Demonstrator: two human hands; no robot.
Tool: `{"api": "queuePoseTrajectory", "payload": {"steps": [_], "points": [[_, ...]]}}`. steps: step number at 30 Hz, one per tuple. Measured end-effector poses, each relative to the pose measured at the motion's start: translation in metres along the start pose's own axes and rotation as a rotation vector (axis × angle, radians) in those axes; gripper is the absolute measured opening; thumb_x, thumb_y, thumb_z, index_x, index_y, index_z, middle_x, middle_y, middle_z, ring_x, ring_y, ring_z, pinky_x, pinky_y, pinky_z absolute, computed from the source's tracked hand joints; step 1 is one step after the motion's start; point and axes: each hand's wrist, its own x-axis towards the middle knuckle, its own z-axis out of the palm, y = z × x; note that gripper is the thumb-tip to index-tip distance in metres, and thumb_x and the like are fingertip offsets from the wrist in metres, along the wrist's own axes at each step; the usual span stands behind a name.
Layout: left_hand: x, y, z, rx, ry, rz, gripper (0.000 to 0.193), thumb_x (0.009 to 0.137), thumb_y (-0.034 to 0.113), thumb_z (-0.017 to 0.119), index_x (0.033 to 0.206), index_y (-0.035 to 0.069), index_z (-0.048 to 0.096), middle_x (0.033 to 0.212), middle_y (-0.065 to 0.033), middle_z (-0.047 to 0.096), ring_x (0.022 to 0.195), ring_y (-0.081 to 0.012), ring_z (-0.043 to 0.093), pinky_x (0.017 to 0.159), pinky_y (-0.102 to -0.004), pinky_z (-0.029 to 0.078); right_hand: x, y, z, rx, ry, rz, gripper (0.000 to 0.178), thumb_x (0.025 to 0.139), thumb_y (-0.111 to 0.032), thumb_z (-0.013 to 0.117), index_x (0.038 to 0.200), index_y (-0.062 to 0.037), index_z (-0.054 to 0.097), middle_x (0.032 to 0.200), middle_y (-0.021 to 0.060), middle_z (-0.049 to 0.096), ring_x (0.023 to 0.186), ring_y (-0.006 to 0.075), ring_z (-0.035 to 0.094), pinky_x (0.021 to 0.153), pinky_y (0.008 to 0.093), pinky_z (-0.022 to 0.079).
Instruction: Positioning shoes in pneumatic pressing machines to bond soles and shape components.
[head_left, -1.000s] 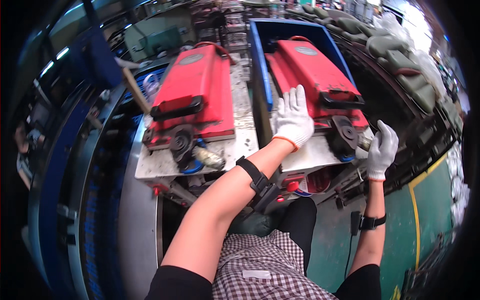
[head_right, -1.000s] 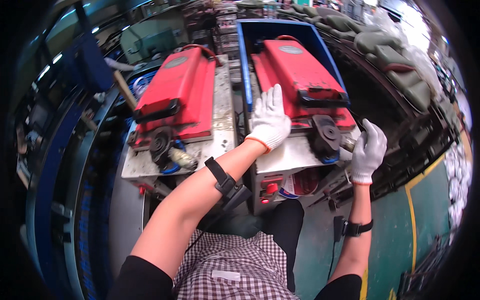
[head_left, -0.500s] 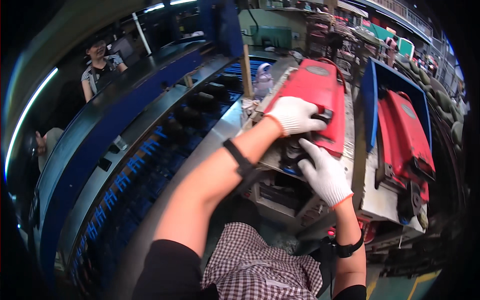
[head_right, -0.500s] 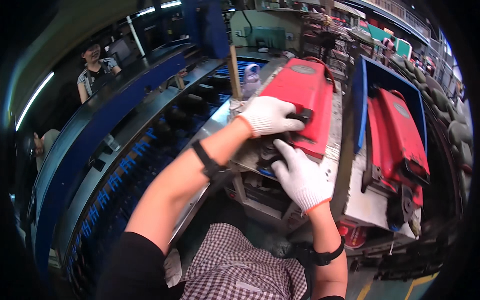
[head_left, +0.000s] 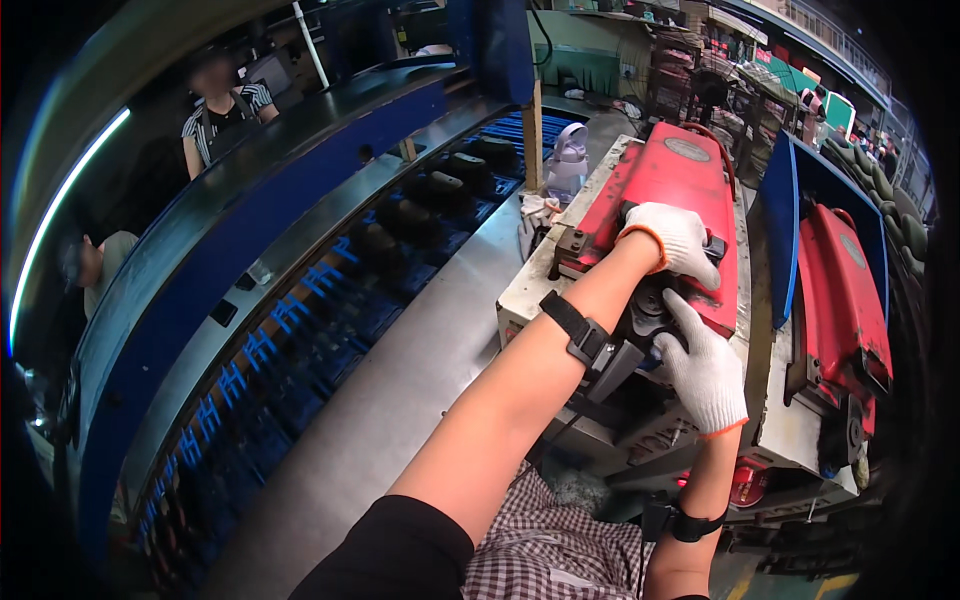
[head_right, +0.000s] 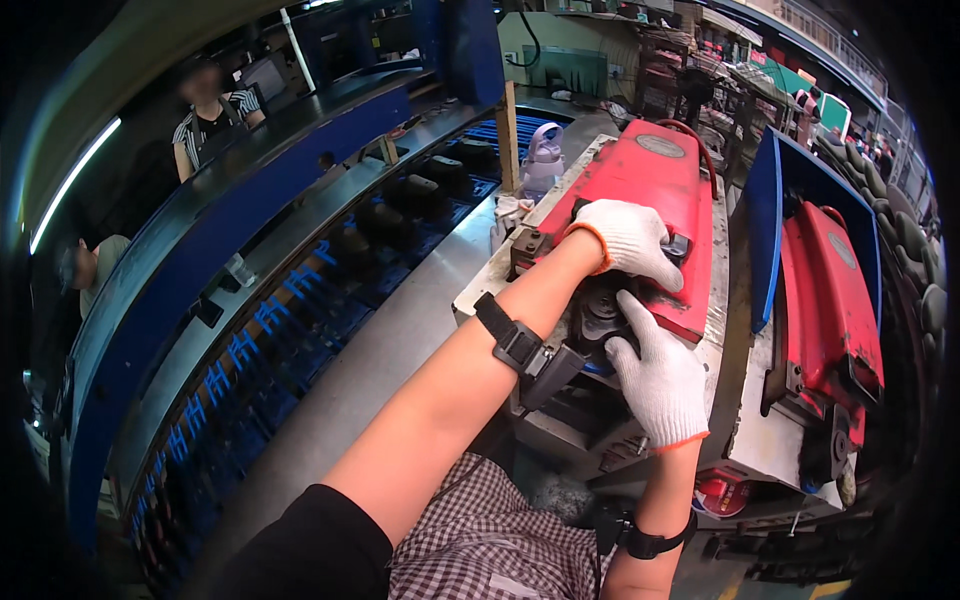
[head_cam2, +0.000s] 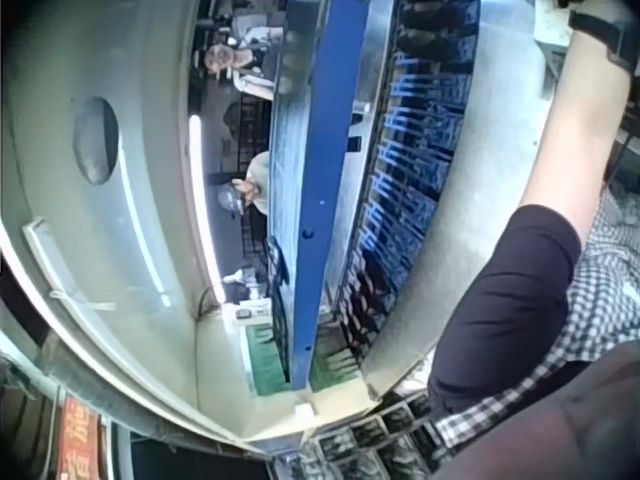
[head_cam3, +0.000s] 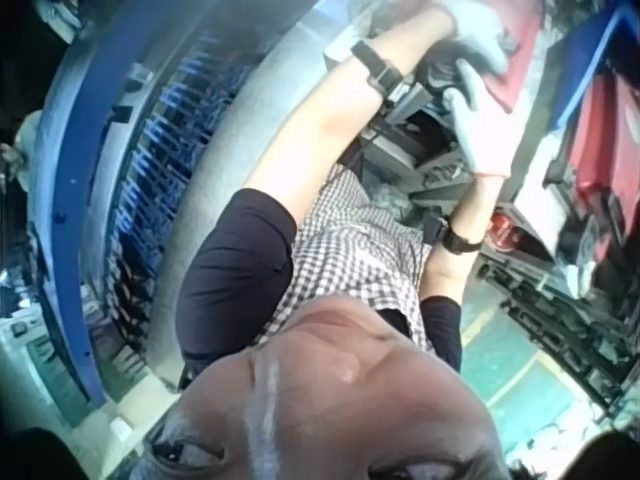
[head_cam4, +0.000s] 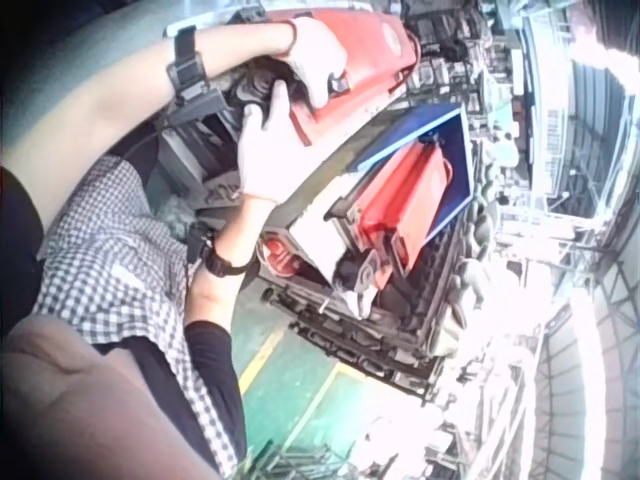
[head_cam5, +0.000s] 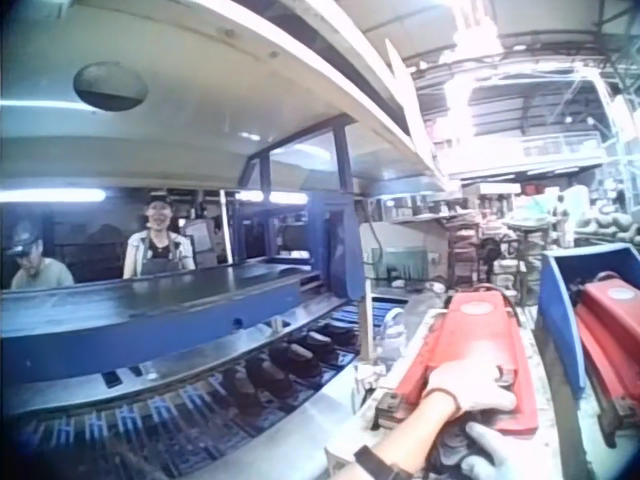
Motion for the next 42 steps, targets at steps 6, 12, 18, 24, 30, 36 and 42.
{"api": "queuePoseTrajectory", "payload": {"steps": [6, 12, 18, 24, 30, 36, 42], "points": [[-0.0015, 0.0003, -0.0001, 0.002, -0.006, -0.02, 0.069, 0.065, 0.064, 0.075, 0.109, 0.012, 0.084, 0.11, -0.0126, 0.081, 0.099, -0.0318, 0.077, 0.09, -0.0425, 0.06, -0.0006, 0.0015, -0.0004, -0.012, 0.012, -0.021, 0.055, 0.094, -0.028, 0.073, 0.148, -0.0209, 0.062, 0.115, 0.0197, 0.076, 0.105, 0.0389, 0.073, 0.093, 0.0469, 0.057], [-0.002, -0.0005, 0.0027, -0.011, 0.037, 0.001, 0.067, 0.066, 0.067, 0.073, 0.101, 0.011, 0.084, 0.102, -0.015, 0.08, 0.093, -0.0338, 0.077, 0.086, -0.0424, 0.059, -0.0017, 0.0017, -0.0003, -0.011, 0.024, -0.026, 0.054, 0.095, -0.028, 0.072, 0.148, -0.02, 0.062, 0.115, 0.0202, 0.076, 0.105, 0.0392, 0.073, 0.093, 0.0472, 0.057], [-0.0026, -0.0011, 0.0029, -0.007, 0.042, 0.003, 0.068, 0.066, 0.068, 0.073, 0.101, 0.012, 0.084, 0.102, -0.0149, 0.08, 0.093, -0.0336, 0.077, 0.086, -0.0428, 0.059, -0.0013, 0.0018, 0.0002, -0.014, 0.026, -0.03, 0.054, 0.095, -0.028, 0.072, 0.148, -0.0198, 0.062, 0.117, 0.0199, 0.075, 0.105, 0.0394, 0.073, 0.093, 0.0472, 0.057], [-0.0028, 0.0011, 0.0006, 0.004, 0.025, -0.014, 0.068, 0.066, 0.067, 0.073, 0.105, 0.012, 0.084, 0.107, -0.0137, 0.08, 0.097, -0.0325, 0.077, 0.088, -0.043, 0.06, -0.0022, 0.0008, -0.0006, -0.006, 0.028, -0.026, 0.053, 0.096, -0.028, 0.071, 0.147, -0.0191, 0.062, 0.119, 0.0201, 0.075, 0.106, 0.0396, 0.073, 0.094, 0.0474, 0.057], [-0.0011, -0.0007, 0.0037, 0.007, 0.031, -0.006, 0.069, 0.066, 0.068, 0.073, 0.104, 0.012, 0.085, 0.106, -0.0141, 0.08, 0.096, -0.0325, 0.078, 0.087, -0.0426, 0.06, -0.0022, -0.0004, -0.0009, -0.01, 0.017, -0.002, 0.053, 0.096, -0.029, 0.071, 0.147, -0.0187, 0.062, 0.12, 0.0198, 0.075, 0.107, 0.0391, 0.073, 0.094, 0.047, 0.057], [0.0008, -0.0032, 0.0078, 0.01, 0.074, 0.022, 0.069, 0.066, 0.071, 0.072, 0.099, 0.012, 0.085, 0.1, -0.0157, 0.08, 0.091, -0.0335, 0.077, 0.085, -0.0415, 0.059, -0.0024, -0.001, -0.0012, -0.025, 0.017, 0.004, 0.053, 0.096, -0.029, 0.071, 0.147, -0.019, 0.063, 0.119, 0.0194, 0.075, 0.106, 0.0389, 0.073, 0.094, 0.0472, 0.057], [-0.0002, -0.0027, 0.0074, 0.011, 0.077, 0.017, 0.068, 0.066, 0.071, 0.072, 0.098, 0.012, 0.085, 0.099, -0.0157, 0.08, 0.09, -0.0337, 0.077, 0.084, -0.0416, 0.059, -0.0025, -0.0016, -0.0014, -0.033, 0.01, 0.019, 0.053, 0.096, -0.03, 0.071, 0.147, -0.0201, 0.063, 0.119, 0.019, 0.075, 0.105, 0.0388, 0.074, 0.093, 0.0472, 0.058]]}}
